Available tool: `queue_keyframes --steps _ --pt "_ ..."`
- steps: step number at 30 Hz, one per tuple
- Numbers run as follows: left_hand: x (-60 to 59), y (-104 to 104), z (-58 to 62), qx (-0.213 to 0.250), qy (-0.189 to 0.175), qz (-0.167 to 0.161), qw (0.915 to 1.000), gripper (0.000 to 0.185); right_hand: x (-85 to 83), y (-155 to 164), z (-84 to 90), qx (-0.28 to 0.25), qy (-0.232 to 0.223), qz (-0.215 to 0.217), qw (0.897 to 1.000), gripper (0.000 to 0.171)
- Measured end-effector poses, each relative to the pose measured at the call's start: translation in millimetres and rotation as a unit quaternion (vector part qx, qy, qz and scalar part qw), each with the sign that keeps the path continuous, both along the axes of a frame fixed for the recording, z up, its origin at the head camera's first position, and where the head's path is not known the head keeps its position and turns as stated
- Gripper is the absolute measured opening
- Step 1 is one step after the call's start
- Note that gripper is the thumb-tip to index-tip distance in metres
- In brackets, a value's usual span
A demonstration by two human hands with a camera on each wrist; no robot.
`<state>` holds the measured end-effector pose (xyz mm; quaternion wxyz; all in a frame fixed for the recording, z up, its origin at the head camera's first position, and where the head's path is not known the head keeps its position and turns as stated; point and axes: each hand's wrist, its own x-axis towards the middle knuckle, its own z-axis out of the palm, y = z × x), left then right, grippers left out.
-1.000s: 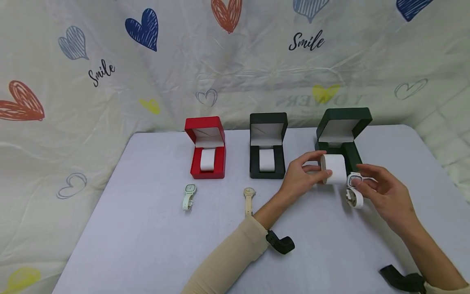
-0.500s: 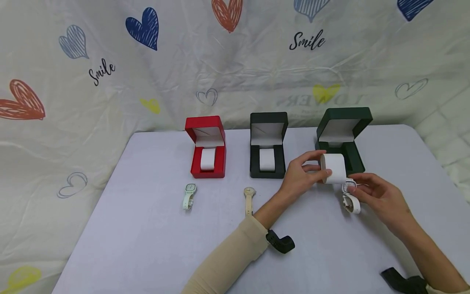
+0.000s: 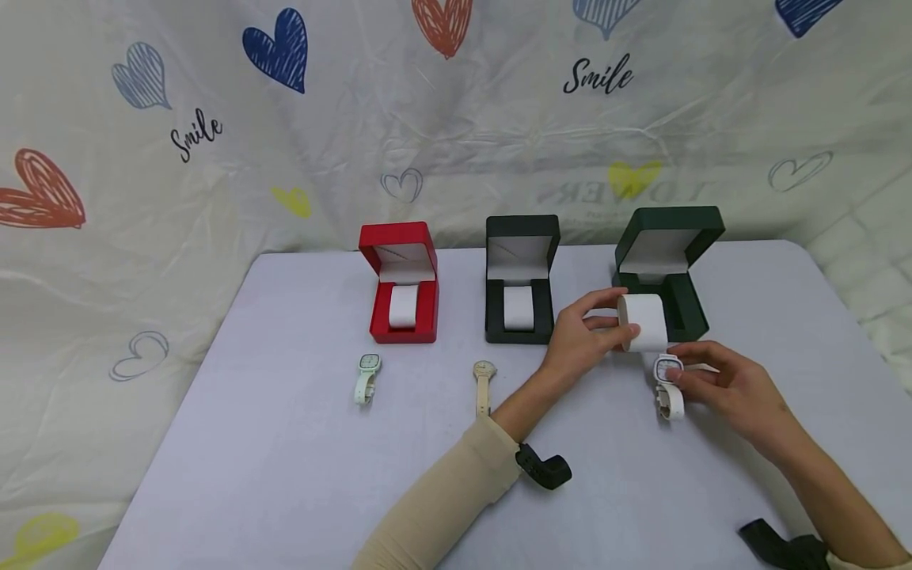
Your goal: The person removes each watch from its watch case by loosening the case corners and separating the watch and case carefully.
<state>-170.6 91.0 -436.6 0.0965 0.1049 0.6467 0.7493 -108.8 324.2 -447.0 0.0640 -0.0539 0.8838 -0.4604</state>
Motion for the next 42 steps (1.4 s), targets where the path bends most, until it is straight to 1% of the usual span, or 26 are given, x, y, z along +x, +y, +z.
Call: queue_keyframes --steps 7,9,11,19,21,24,27,31,36,42 --pt "-0.7 0.8 -0.7 0.009 -0.007 0.004 0.9999 0.051 -1.5 -1.1 0.0 0.012 0.015 0.015 1.0 0.038" --pt "-0.6 1.0 -0.4 0.01 -0.007 0.004 0.9999 0.051 -2.3 -0.7 -0.4 0.019 0.014 0.02 1.0 0.039" --pt "-0.2 1.2 -0.1 0.01 -0.008 0.005 0.9999 0.052 -2.5 -0.2 -0.6 0.022 0.006 0.025 0.999 0.04" --pt "2.1 3.9 1.9 0.007 -0.014 0.007 0.9998 0.052 -1.5 2.4 0.7 0.065 -0.041 0.03 0.997 0.045" --pt "2.9 4.6 2.3 0.005 -0.015 0.006 0.9999 0.051 -0.5 1.5 1.0 0.072 -0.046 0.032 0.996 0.045" --pt "4.1 5.2 2.5 0.002 -0.017 0.006 0.9998 0.05 1.3 -0.6 1.0 0.088 -0.035 0.03 0.995 0.043" --pt "4.5 5.8 2.2 0.001 -0.018 0.008 0.9998 0.05 3.1 -2.2 0.6 0.104 -0.003 0.023 0.994 0.038" --pt "4.9 5.2 1.4 0.002 -0.02 0.007 0.9998 0.051 3.9 -3.2 -1.1 0.116 0.024 0.015 0.993 0.036" --pt "4.9 6.0 3.8 0.009 -0.02 0.001 0.9998 0.051 3.5 -2.2 -0.3 0.117 0.035 0.012 0.992 0.034" --pt "4.5 7.1 5.6 0.008 -0.018 0.004 0.9998 0.052 1.9 -0.9 0.2 0.113 0.039 0.01 0.993 0.034"
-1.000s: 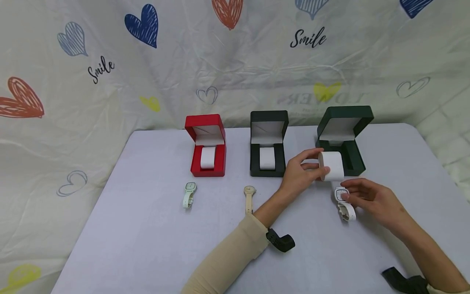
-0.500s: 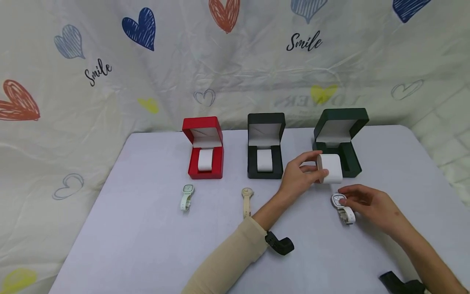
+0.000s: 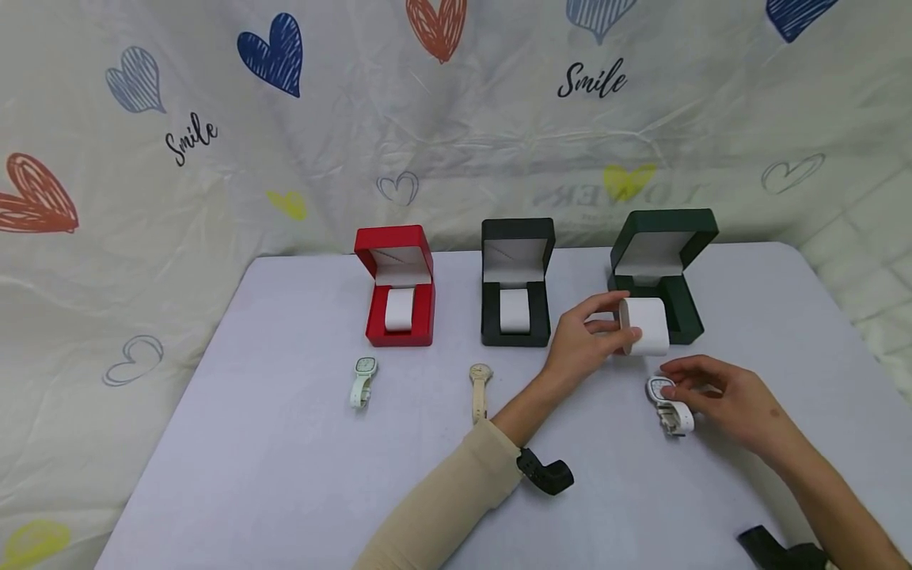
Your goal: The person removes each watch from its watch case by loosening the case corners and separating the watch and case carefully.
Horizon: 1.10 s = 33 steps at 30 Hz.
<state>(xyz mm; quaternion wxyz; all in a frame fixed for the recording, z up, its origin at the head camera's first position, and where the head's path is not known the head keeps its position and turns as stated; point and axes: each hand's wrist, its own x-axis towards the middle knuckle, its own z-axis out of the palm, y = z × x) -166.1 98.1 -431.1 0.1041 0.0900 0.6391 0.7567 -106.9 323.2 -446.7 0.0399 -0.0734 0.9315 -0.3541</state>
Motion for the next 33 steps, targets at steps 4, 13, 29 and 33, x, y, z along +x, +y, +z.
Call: queue_keyframes --steps 4,13,29,33 --pt "-0.3 0.5 -0.2 0.0 0.001 -0.001 1.0 0.052 -0.3 2.2 0.1 -0.003 -0.006 -0.003 1.0 0.036" --pt "-2.4 5.8 1.8 0.016 0.009 -0.008 0.9998 0.053 -1.9 9.0 20.4 -0.068 0.023 -0.061 0.996 0.035" --pt "-8.0 28.2 0.2 -0.021 0.015 0.03 0.9992 0.055 -25.5 -6.5 27.9 -0.173 0.085 -0.065 0.979 0.034" --pt "-8.9 31.4 -0.4 -0.032 0.016 0.045 0.9984 0.048 -28.4 -5.6 27.0 -0.178 0.075 -0.09 0.977 0.029"
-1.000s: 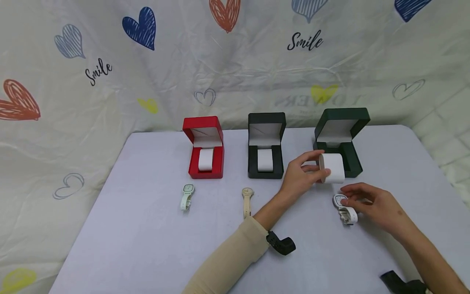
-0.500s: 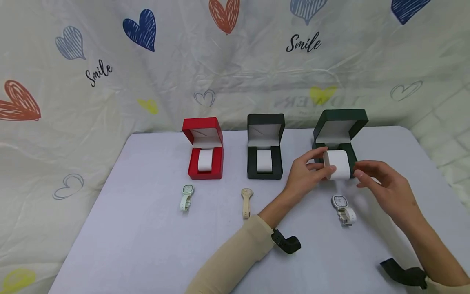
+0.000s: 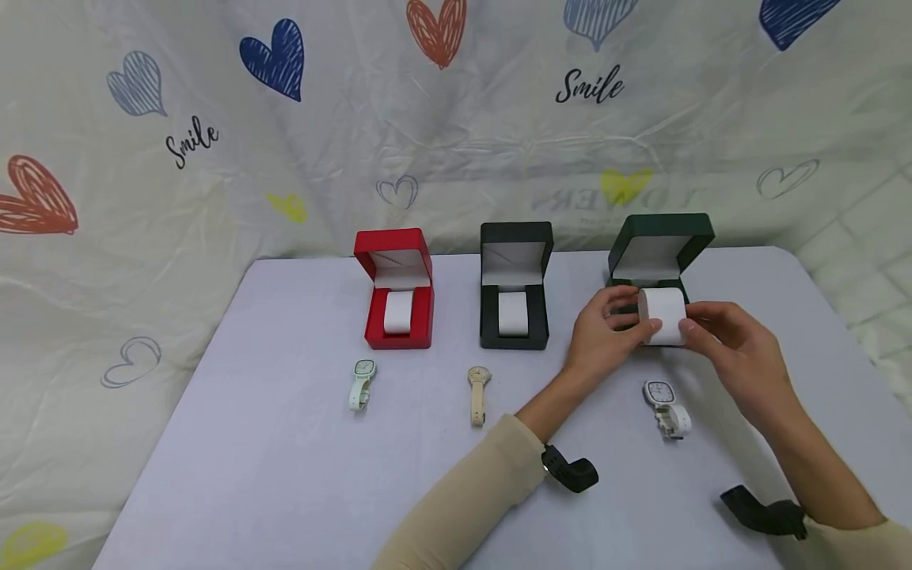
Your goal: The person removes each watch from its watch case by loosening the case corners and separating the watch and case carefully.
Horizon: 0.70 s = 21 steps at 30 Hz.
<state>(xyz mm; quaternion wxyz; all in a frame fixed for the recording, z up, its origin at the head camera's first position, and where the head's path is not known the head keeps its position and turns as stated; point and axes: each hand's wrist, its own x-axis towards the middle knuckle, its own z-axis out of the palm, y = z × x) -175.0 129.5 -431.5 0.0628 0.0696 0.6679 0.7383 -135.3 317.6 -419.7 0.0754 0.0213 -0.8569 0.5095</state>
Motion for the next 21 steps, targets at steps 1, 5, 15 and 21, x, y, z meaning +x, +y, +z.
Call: queue_keyframes --steps 1,5,15,21 --pt "-0.1 0.7 0.0 -0.003 0.001 0.003 1.0 0.046 -0.9 0.2 -0.1 -0.002 -0.003 -0.004 1.0 0.028" --pt "-1.0 3.2 0.2 -0.02 0.013 0.008 0.9997 0.041 -4.7 0.3 0.7 -0.017 -0.006 -0.018 1.0 0.024" --pt "-3.2 12.9 -2.9 -0.113 0.078 0.025 0.9902 0.052 -15.0 0.0 -2.4 -0.031 -0.007 -0.045 0.998 0.023" --pt "-3.5 16.3 -4.1 -0.142 0.101 0.037 0.984 0.055 -20.9 -1.9 -4.0 -0.033 0.0 -0.056 0.998 0.019"
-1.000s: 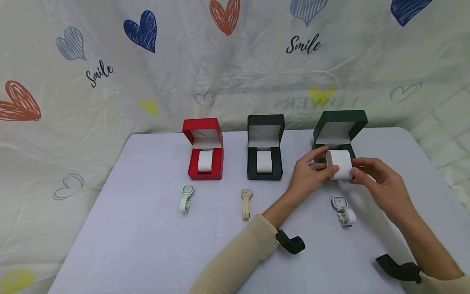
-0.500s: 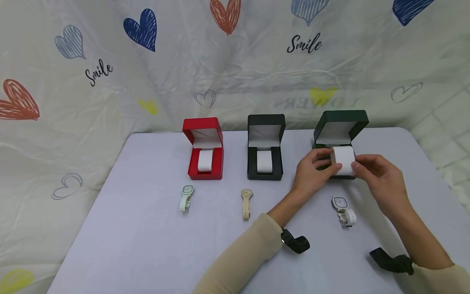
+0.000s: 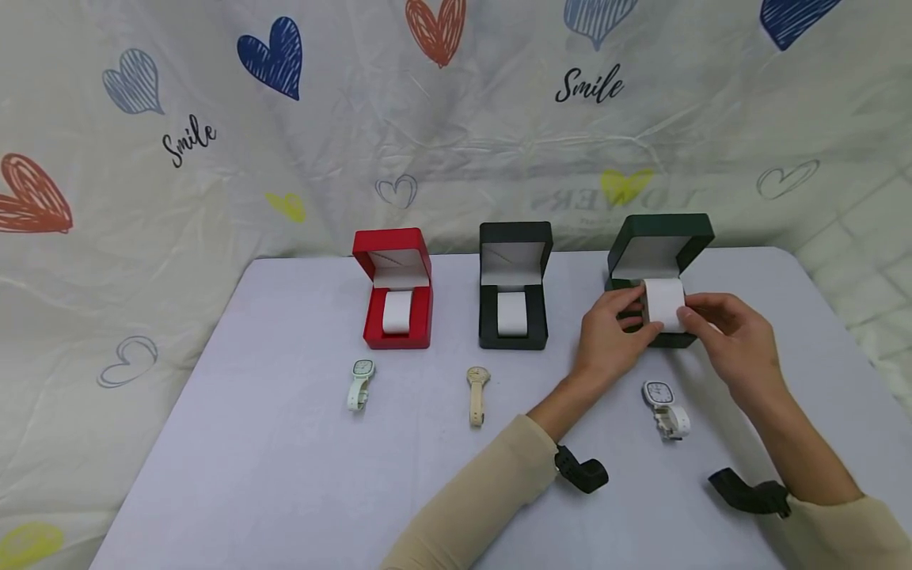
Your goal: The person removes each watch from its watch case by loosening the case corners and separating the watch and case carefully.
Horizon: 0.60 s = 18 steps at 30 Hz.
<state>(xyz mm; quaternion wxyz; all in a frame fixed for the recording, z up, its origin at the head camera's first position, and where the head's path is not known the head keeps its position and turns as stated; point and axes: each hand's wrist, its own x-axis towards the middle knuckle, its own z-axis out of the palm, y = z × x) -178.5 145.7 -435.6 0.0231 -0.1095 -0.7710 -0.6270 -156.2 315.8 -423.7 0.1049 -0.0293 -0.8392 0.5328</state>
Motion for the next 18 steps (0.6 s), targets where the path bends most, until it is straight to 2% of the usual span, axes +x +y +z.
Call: queue_keyframes --steps 13,18 --pt "-1.3 5.8 0.9 0.004 -0.011 0.014 0.9998 0.055 -6.5 -2.6 -1.3 0.04 -0.003 -0.022 0.999 0.026" --pt "-2.6 7.3 0.7 -0.008 -0.002 0.016 0.9998 0.055 -8.8 -3.4 -3.9 0.052 -0.009 -0.028 0.998 0.032"
